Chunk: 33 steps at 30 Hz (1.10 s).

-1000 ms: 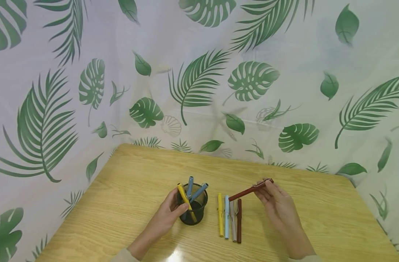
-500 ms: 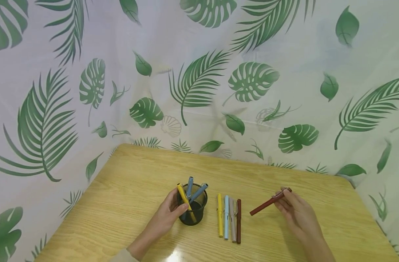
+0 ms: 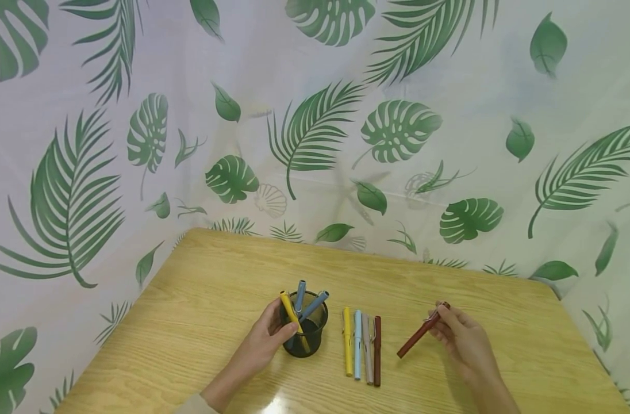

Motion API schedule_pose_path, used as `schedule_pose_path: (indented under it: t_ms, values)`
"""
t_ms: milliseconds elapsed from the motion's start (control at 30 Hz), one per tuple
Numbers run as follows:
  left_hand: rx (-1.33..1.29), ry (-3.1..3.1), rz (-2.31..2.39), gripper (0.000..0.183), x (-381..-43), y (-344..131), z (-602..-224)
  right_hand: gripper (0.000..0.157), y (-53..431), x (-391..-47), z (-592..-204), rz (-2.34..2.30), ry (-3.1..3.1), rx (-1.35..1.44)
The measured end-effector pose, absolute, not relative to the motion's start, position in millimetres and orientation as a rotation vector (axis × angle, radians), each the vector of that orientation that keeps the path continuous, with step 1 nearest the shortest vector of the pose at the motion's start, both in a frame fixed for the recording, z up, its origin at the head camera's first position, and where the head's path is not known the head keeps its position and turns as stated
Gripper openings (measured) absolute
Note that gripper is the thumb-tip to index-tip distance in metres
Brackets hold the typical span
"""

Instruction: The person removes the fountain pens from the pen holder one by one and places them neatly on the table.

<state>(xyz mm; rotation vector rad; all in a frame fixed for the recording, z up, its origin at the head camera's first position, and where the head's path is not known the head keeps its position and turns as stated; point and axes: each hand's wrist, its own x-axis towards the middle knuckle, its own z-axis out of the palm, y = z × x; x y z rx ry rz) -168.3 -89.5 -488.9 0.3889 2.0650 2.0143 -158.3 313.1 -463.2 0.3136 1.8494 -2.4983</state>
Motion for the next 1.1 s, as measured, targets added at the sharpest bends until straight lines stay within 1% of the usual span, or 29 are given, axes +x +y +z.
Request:
schedule_pose_path:
  t_ms: [200,400,567,767,1100]
  values:
    - [0.377,2.075,2.008,0.077,-167.9,-89.1,-488.7,0.015,307.8,-161.1,-467.7,-2.361,1.948,0.433]
    - [0.370,2.070,2.008,0.078,-168.1,-89.2,-488.6,0.014,303.0,-163.6,-475.0,-2.317,1.954,0.471]
    - [0.367,2.063,2.010,0.078,-168.4,-89.1,-488.4,0.021,300.2,-165.3,-480.0,-2.270,1.965,0.481]
    - [0.380,2.071,2.008,0.077,-168.1,-89.2,-488.3,0.024,295.9,-166.2,-484.3,-2.230,1.995,0.432]
    - [0.386,2.067,2.005,0.077,-167.5,-89.1,-486.6,0.041,284.6,-168.3,-489.2,-2.112,2.110,0.451]
